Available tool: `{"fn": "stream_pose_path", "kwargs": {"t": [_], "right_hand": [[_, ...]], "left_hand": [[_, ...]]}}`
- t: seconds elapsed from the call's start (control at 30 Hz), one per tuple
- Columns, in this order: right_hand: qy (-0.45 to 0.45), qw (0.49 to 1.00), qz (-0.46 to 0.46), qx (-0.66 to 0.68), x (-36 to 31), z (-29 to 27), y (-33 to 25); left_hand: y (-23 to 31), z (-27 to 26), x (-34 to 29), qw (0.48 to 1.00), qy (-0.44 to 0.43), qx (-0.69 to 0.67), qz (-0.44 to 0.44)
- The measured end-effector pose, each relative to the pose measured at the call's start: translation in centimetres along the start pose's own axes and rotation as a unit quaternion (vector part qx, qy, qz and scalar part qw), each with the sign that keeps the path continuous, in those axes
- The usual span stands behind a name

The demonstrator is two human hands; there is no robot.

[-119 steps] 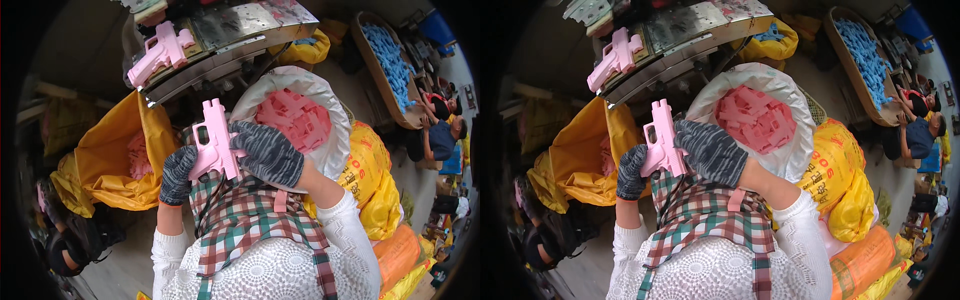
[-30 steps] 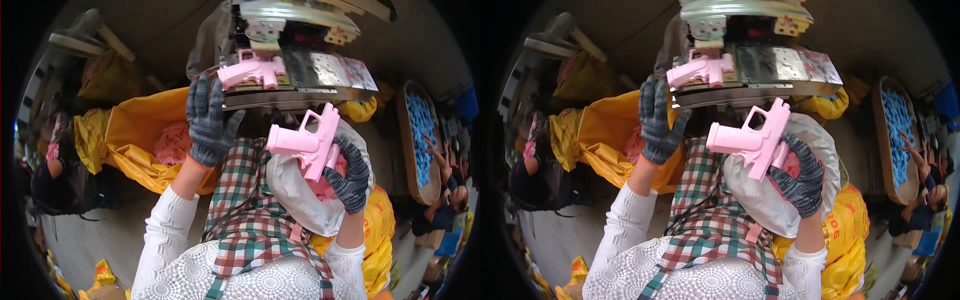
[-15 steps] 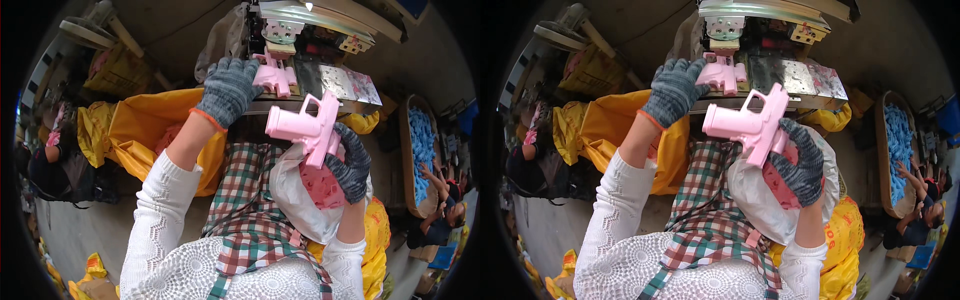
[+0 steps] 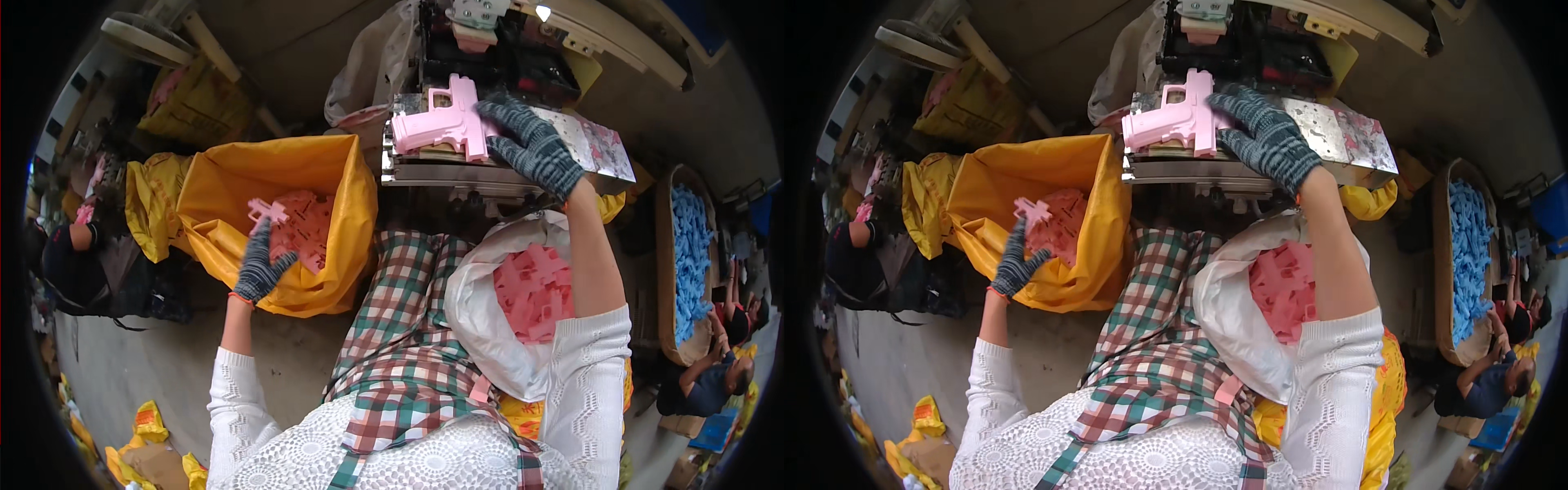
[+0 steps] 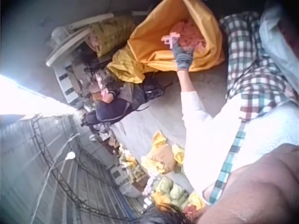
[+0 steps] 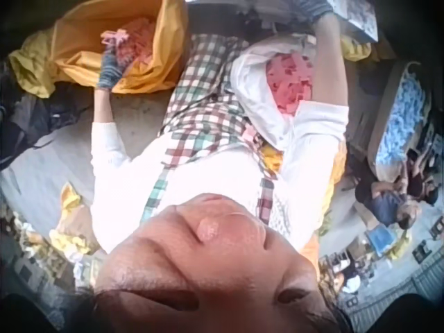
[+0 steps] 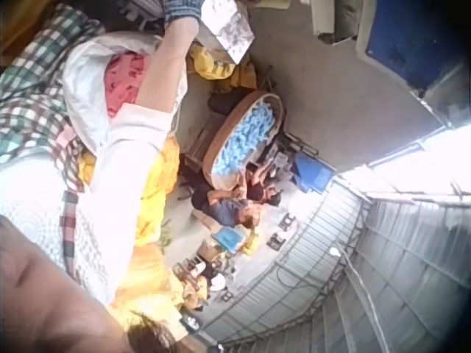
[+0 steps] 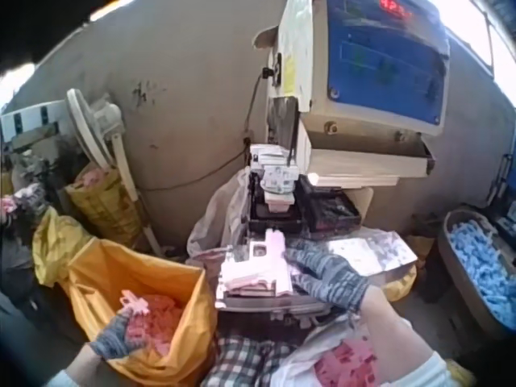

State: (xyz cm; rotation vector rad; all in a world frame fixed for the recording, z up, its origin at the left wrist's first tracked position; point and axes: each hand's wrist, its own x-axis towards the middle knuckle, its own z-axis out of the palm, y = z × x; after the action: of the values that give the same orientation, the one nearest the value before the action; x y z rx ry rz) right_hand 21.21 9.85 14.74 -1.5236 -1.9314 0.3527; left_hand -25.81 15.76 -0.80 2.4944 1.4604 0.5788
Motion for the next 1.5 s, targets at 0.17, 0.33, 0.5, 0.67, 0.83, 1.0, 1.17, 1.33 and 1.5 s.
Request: {"fn": "stream_pose_path", "kwargs": {"t": [0.17,0.33,0.5,0.67,0.83,1.0,1.17,1.33,1.5], "right_hand": [[-0.013,0.966,0.133,0.22,-8.0,-0.7,-3.0],[-0.145,0.862,0.327,0.358,-22.4,4.0,8.6],[-0.133,0.894,0.396,0.162,-31.6,10.5,16.0],[-0.082,0.906,0.416,0.001,-30.9,15.1,17.8],[-0.202,0.853,0.405,-0.259,-30.2,18.3,16.7],[-0.178,0.886,0.327,-0.275,-32.8,15.0,19.2],[0.108,0.921,0.373,-0.026,-28.1,4.2,10.2],[0.174,0.875,0.135,0.432,-21.9,2.5,-1.7],[0.132,0.853,0.12,0.491,-18.3,4.9,-5.5]], "left_hand": [[-2.2,5.9,-4.7,0.946,-0.318,0.03,-0.062],[-3.1,10.9,-4.2,0.899,-0.404,0.096,-0.138],[-5.6,4.1,-4.2,0.993,0.087,-0.026,-0.08],[-3.0,1.4,-3.8,0.977,-0.156,0.077,-0.124],[-3.4,4.0,-3.8,0.967,-0.241,-0.013,-0.084],[-4.0,-0.9,-2.4,0.969,-0.053,-0.233,-0.065],[7.8,-6.2,-0.9,0.964,0.253,-0.082,0.025],[20.6,0.6,0.6,0.878,-0.094,-0.366,0.293],[24.1,4.0,1.4,0.772,-0.333,-0.494,0.219]]}}
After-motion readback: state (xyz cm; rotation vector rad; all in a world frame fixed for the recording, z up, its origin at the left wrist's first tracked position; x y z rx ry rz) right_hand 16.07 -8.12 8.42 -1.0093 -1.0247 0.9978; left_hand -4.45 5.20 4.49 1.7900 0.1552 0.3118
